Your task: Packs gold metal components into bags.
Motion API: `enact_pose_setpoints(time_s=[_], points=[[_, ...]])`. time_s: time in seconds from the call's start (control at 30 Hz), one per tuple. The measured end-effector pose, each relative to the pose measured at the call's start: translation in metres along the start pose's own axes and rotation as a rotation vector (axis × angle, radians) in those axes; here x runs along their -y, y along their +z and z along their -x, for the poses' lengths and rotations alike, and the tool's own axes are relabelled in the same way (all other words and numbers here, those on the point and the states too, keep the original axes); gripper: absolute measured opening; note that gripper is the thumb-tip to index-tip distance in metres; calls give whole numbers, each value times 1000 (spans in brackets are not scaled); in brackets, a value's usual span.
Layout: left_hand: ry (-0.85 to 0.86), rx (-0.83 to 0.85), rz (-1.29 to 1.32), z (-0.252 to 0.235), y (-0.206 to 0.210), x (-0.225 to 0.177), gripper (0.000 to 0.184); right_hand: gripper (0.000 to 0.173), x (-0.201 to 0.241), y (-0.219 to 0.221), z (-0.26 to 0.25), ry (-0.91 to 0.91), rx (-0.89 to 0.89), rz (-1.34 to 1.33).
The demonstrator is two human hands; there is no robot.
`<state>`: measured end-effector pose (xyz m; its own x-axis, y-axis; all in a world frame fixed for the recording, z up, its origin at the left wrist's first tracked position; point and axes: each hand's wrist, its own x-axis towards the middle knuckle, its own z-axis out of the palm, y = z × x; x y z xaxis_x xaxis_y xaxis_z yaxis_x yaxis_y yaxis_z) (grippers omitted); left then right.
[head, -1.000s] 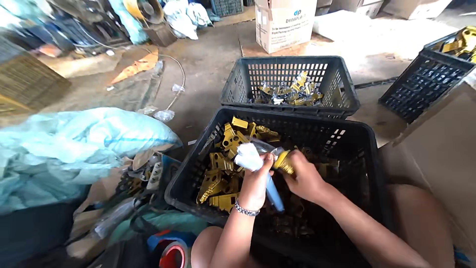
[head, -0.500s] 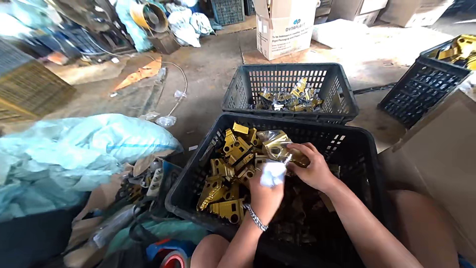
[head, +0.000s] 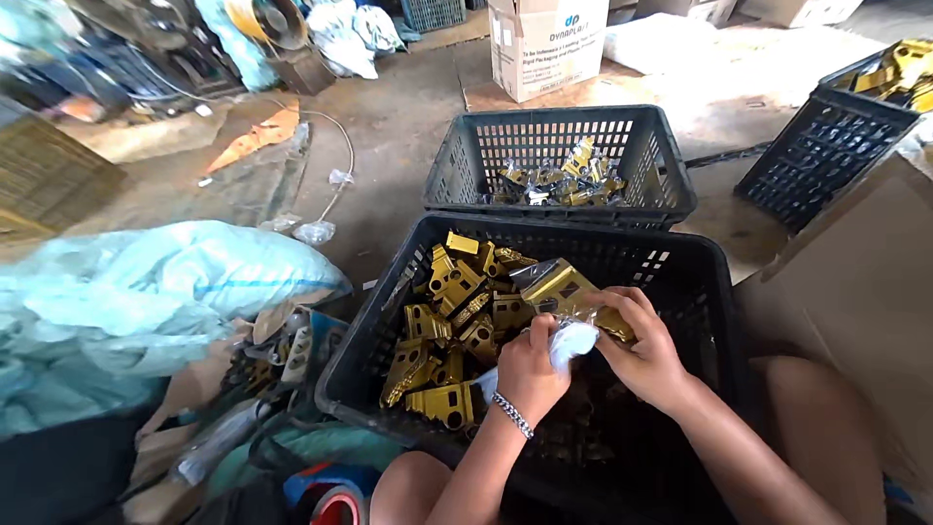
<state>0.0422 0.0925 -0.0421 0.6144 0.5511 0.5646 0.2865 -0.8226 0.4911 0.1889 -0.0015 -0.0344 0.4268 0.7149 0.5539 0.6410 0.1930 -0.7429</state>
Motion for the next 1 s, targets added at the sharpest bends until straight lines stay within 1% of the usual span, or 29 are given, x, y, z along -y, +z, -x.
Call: enact_pose_setpoints(time_s=[0.03, 0.07, 0.13, 0.17, 0.2, 0.23, 0.3, 0.33, 0.37, 0.4, 0.43, 0.47, 0.5, 0.53, 0.57, 0.63, 0.67, 0.7, 0.73, 0.77, 0.83, 0.87, 0.9, 0.93, 1.0], points=[[41, -70, 3, 0, 1, 0, 38, 38, 2, 4, 0, -31, -37, -15], [56, -105, 51, 1, 1, -2, 31, 39, 2, 8, 0, -66, -65, -24], [40, -89, 257, 10, 2, -10, 21, 42, -3, 15, 0, -116, -66, -3], [28, -64, 356, 14, 4, -13, 20, 42, -5, 17, 0, -102, -39, 25], [3, -27, 430, 17, 5, -12, 20, 40, -6, 15, 2, -58, 26, 66], [-42, 27, 493, 17, 4, -9, 19, 37, -5, 9, 1, 15, 141, 115], [-192, 103, 636, 14, -1, -4, 24, 33, -1, -16, -10, 210, 543, 160], [-286, 107, 724, 10, -7, -4, 28, 33, -2, -28, -17, 256, 721, 173], [-385, 107, 827, 3, -16, -5, 32, 32, -5, -37, -23, 233, 778, 188], [-485, 115, 944, -5, -27, -6, 36, 28, -8, -46, -27, 166, 688, 206], [-583, 134, 1036, -12, -38, -6, 38, 26, -12, -53, -31, 97, 495, 243], [-659, 147, 1096, -17, -44, -7, 34, 26, -15, -57, -37, 56, 279, 299], [-699, 151, 1110, -19, -46, -8, 27, 28, -18, -59, -45, 43, 113, 359], [-699, 155, 1103, -19, -43, -8, 22, 34, -17, -58, -51, 50, 32, 387], [-675, 161, 1097, -17, -38, -8, 19, 37, -14, -55, -56, 68, 23, 366], [-613, 177, 1085, -14, -28, -6, 16, 35, -7, -44, -56, 97, 65, 185], [-597, 184, 1073, -12, -25, -7, 15, 33, -2, -39, -54, 150, 74, 74], [-586, 200, 1037, -9, -23, -10, 12, 33, 4, -35, -53, 233, 68, -3], [-553, 214, 965, -7, -21, -13, 10, 36, 10, -29, -51, 297, 58, -25], [-476, 217, 849, -3, -16, -14, 9, 41, 15, -21, -48, 300, 79, -2], [-269, 189, 541, 6, -6, -19, 15, 53, 25, 5, -36, 129, 263, 97], [-211, 203, 430, 11, -3, -25, 22, 54, 30, 21, -30, 32, 369, 142], [-168, 179, 345, 16, 1, -29, 25, 53, 29, 32, -29, -26, 422, 183], [-107, 111, 278, 19, 5, -29, 22, 51, 25, 36, -35, 10, 468, 188], [-38, 24, 225, 20, 9, -26, 15, 51, 22, 34, -50, 226, 520, 213]])
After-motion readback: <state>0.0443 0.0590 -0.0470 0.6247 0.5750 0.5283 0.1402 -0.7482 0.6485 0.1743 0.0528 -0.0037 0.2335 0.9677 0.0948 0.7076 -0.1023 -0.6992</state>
